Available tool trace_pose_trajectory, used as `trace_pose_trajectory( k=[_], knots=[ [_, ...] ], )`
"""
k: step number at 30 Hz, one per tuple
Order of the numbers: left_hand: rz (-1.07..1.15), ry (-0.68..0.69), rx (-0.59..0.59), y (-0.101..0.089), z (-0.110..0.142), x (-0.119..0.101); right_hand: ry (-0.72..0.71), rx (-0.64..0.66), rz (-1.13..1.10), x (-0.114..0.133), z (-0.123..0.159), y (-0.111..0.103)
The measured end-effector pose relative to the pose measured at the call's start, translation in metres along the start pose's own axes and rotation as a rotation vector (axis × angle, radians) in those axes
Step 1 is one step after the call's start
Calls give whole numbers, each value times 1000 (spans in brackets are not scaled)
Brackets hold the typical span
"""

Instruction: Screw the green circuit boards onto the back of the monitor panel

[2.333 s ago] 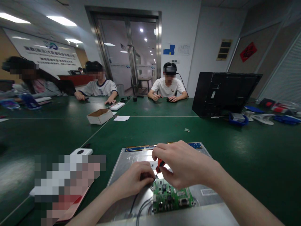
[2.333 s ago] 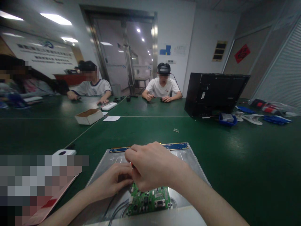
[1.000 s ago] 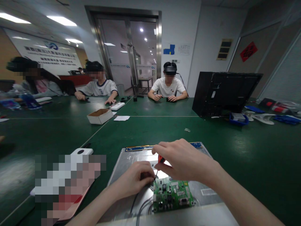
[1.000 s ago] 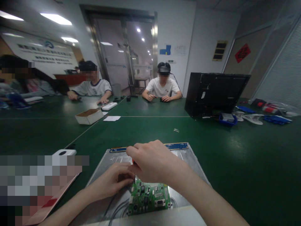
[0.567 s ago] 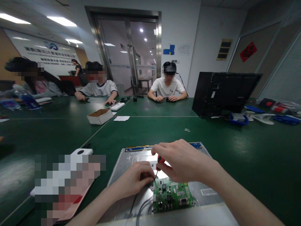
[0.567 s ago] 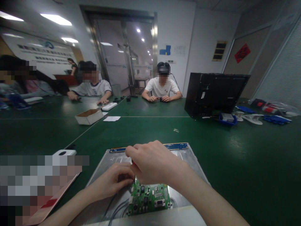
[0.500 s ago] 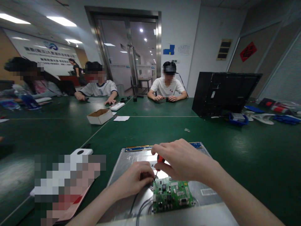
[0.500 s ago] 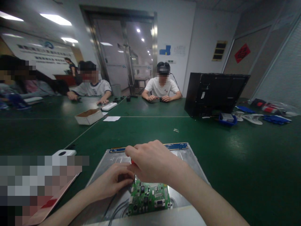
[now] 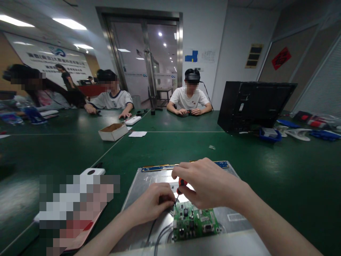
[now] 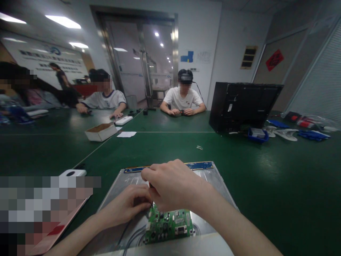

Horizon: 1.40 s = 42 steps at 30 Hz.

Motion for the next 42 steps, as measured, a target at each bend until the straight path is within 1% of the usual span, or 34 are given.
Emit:
trace_pose_trajectory(
  k=[9,14,19,24,30,37,42],
  knots=[
    [2,-15,-14,0,0,1,63,2,58,-4,-3,1],
    [-3,-19,-9,-1,-1,-2,39,-2,13,-4,0,1],
    [-9,-25,-14,-2,-1,-4,5,2,25,-1,2,2],
    [-15,-31,-7,-1,0,-4,28,-13,33,-2,-1,3],
    [-18,-19,-12,-1,0,-1,53,15,3,-4,-2,2],
    [-5,-6,5,2,0,-2,-26,-1,6,1,2,1],
    [5,1,3,2,0,-4,31,-17,4,-2,-1,4]
  ],
)
Point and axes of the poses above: each hand's wrist, its own z-axis away from the middle knuckle, its own y-axis out of the palm, x = y × z, the point moved 4 cm from there along -z, towards the middle knuckle, and after that the axes turned 6 degrees about x, right-handed, at the moved point
